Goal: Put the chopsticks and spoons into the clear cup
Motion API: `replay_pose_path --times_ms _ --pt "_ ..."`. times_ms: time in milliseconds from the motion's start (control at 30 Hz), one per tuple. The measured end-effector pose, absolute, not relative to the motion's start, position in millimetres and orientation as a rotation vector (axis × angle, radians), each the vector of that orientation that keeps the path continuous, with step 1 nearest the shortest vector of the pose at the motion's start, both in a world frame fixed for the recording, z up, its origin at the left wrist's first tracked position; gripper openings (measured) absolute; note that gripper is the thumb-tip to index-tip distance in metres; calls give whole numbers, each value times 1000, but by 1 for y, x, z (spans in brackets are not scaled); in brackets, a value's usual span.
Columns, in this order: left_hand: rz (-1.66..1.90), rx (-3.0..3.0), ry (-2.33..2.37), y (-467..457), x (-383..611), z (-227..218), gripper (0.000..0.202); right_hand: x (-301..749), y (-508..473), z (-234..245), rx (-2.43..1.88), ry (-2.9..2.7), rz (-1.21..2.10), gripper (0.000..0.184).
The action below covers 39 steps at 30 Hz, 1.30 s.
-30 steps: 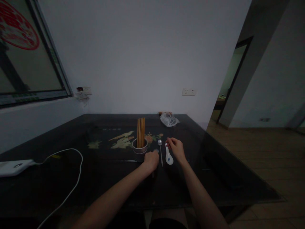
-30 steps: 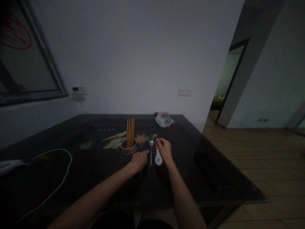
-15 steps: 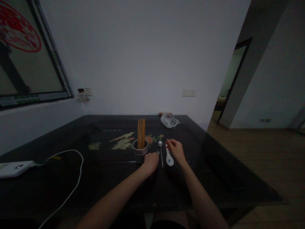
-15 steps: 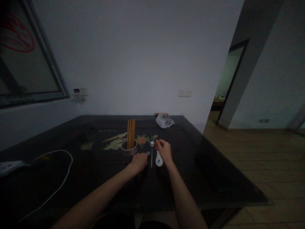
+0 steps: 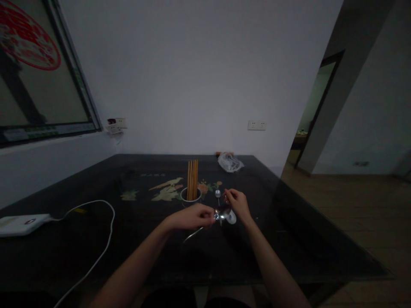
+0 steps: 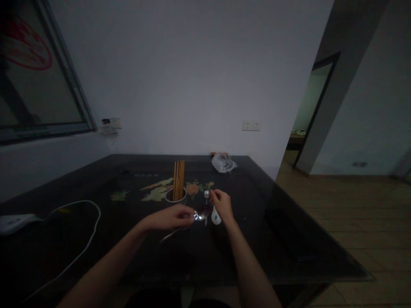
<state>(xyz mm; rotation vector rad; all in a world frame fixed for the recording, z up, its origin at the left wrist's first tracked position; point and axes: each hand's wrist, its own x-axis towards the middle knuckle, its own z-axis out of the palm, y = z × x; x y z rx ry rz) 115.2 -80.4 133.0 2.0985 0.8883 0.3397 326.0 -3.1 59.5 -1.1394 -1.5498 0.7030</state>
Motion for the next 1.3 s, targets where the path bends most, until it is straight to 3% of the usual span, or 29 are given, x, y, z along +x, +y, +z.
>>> replay_pose_path --times_ms 200,367,500,667,800,1300 --pt "1166 1465 908 -50 60 136 34 316 -10 59 -1114 -1552 721 39" --pt "1483 1221 929 -31 29 125 36 298 -17 56 -1038 -1540 769 40" --pt "1610 1165 981 -24 17 118 41 276 -16 56 -969 -1552 852 36" --pt "1723 1136 1072 -15 18 108 48 249 -5 62 -943 -1518 903 50" --pt "1715 1103 1070 -10 22 102 47 232 -2 58 -916 -1452 923 53" --pt "1662 1301 1117 -10 39 90 43 214 -16 35 -724 -1578 1073 90"
